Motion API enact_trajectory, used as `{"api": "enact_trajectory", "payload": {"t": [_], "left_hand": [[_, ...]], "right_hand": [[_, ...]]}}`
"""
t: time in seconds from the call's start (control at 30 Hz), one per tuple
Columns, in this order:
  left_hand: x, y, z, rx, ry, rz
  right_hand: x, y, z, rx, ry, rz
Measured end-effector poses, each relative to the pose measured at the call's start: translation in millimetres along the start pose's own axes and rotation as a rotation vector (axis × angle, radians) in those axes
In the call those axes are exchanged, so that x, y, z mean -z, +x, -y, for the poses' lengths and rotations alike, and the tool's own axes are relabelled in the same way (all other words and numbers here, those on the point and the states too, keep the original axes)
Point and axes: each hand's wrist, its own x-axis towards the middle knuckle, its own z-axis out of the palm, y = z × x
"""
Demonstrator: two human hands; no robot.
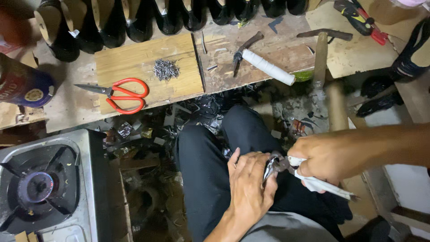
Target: The person inserts a wooden shoe tree into a black high-heeled shoe, then uses a hammer to drive nails along the shoe's edge to secure the upper to the sole. The person repeatedly hammers nails around the shoe's perimeter while holding the shoe steady.
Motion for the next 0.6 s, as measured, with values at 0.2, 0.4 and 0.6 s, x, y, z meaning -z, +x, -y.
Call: {"api": "enact_trajectory", "payload": {"t": [0.2, 0.4, 0.6], "left_hand": [[-4.8, -10.7, -9.2, -0.043, 0.021, 0.018], [-5.5, -12.7, -10.1, -0.057, -0.006, 0.056], [9.0, -1.1, 12.1, 0.033, -0.022, -0.057]], "right_hand": [[12.1, -3.4, 21.1, -0.257, 0.197, 0.239], [10.3, -7.9, 24.4, -0.365, 0.194, 0.290], [-34.5, 9.3, 10.0, 0.169, -0.101, -0.430]]}}
